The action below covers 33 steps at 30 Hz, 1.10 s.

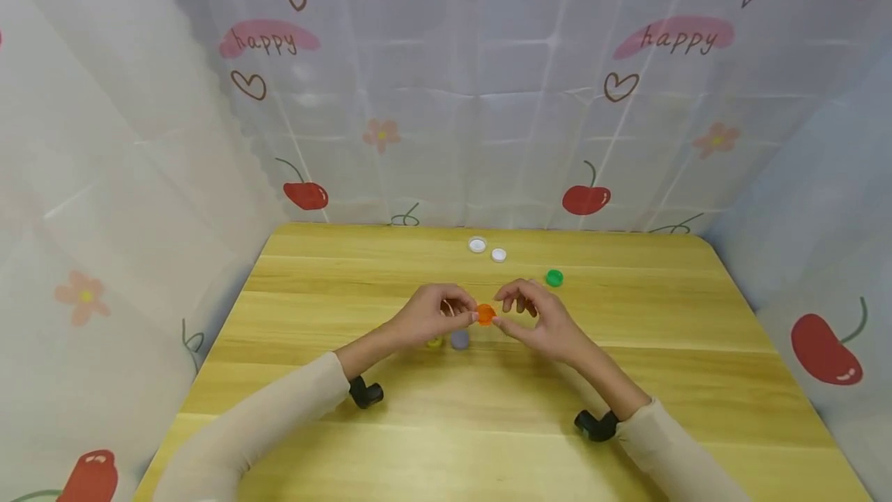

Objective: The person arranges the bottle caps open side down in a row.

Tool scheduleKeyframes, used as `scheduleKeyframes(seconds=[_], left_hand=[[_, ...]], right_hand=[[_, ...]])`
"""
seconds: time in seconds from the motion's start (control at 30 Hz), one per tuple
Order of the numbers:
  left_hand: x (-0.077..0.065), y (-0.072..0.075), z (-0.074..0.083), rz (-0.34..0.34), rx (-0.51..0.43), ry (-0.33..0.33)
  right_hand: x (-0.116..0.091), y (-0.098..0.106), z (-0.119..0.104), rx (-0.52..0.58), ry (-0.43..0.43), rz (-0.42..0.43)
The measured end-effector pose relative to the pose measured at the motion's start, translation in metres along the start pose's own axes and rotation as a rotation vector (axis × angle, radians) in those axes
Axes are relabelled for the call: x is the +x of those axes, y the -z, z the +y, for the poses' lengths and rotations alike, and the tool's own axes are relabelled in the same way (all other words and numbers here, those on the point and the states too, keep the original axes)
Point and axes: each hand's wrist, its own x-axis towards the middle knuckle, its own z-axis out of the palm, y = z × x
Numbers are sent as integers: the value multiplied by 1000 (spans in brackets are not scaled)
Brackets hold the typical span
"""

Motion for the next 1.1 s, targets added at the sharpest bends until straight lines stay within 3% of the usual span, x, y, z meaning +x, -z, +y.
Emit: scheduleKeyframes(seconds=[0.17,0.27,0.4,0.6,0.67,0.73,0.8,0.97,1.1], left_hand=[[-4,4,-1,75,577,-399],[-5,3,-1,151,785,-610],[-5,2,2,230,917,-765],[-4,0,3,289,951,-852],[-4,0,3,296,934,-846],[-6,-1,4,281,866,-789],[-8,-3,5,252,746,-676],[-12,-8,8,188,307,-315],[-12,-12,7,173,110,-171]], right_hand=[[3,2,1,122,-166,-124],[5,3,-1,222,-249,-246],[7,2,-1,324,-283,-349],[5,-1,3,403,-276,-360],[5,-1,2,403,-275,-349],[4,-1,0,390,-269,-321],[4,0,-1,357,-253,-274],[2,0,-4,232,-149,-119],[1,0,-4,161,-77,-46]])
